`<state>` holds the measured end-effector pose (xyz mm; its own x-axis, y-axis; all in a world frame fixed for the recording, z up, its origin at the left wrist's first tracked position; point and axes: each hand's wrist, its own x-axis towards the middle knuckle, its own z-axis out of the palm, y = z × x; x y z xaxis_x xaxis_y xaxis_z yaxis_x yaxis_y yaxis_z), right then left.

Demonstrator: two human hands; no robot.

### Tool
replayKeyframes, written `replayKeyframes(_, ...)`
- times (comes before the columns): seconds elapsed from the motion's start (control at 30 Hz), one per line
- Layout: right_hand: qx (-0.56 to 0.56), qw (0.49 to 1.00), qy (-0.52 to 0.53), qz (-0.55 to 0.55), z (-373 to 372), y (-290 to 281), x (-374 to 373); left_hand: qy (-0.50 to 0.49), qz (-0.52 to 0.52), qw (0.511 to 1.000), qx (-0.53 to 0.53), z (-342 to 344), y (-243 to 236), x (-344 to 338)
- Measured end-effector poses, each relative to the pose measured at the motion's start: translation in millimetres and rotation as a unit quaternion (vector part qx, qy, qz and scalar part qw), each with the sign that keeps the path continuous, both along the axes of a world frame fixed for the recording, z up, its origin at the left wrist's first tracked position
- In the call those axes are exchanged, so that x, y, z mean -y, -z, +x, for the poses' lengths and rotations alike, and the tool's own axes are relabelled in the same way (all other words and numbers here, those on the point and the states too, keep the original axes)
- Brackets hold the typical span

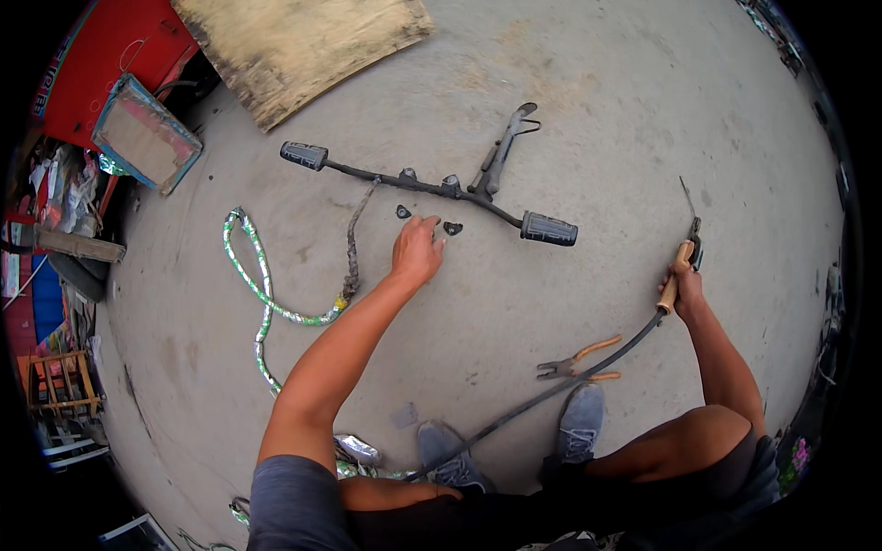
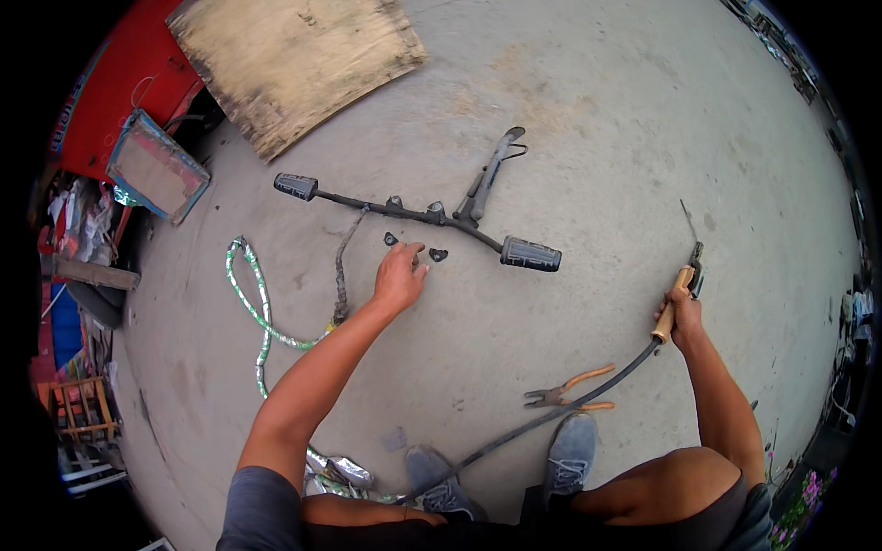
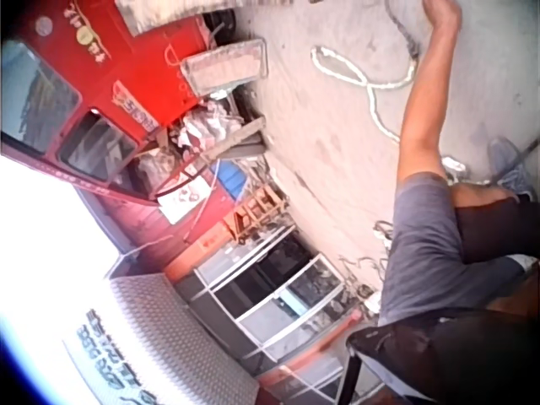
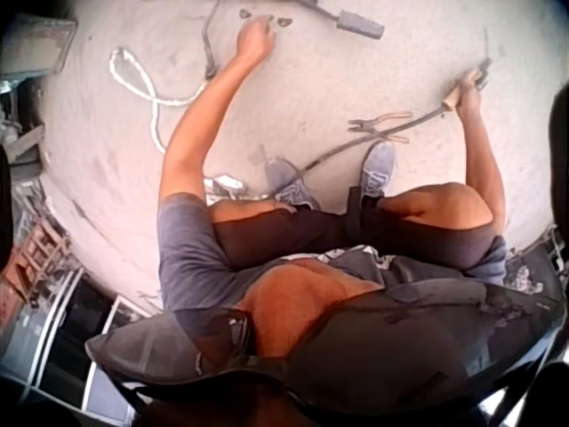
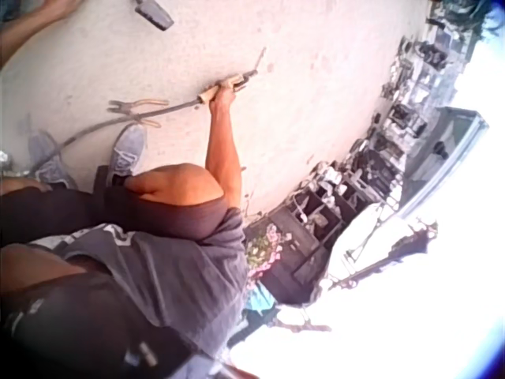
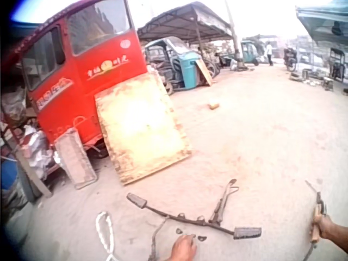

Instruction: The person sits on the floor and uses a welding torch to join metal parts of a pedal assembly. They position the parts, weld them together, and then inspect the welded joint.

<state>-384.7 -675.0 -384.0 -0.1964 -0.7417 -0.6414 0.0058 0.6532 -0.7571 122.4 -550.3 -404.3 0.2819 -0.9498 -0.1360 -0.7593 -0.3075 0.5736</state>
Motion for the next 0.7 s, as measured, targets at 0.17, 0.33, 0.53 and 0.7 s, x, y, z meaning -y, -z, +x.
replayKeyframes(0.17,-0.176,0.982,-0.062,0.022,-2,-6,-4,-0.004,-0.015,1.000,0.006,-3,12,9)
replayKeyframes(0.33,-0.227,0.970,-0.078,0.017,-7,0,-5,0.005,-0.023,1.000,0.020,-3,22,14)
replayKeyframes(0.53,-0.242,0.966,-0.087,0.023,-8,1,-6,-0.002,-0.021,1.000,0.017,-3,26,16)
replayKeyframes(0.7,-0.250,0.964,-0.089,0.023,-11,3,-7,-0.017,-0.018,1.000,-0.004,-2,27,17)
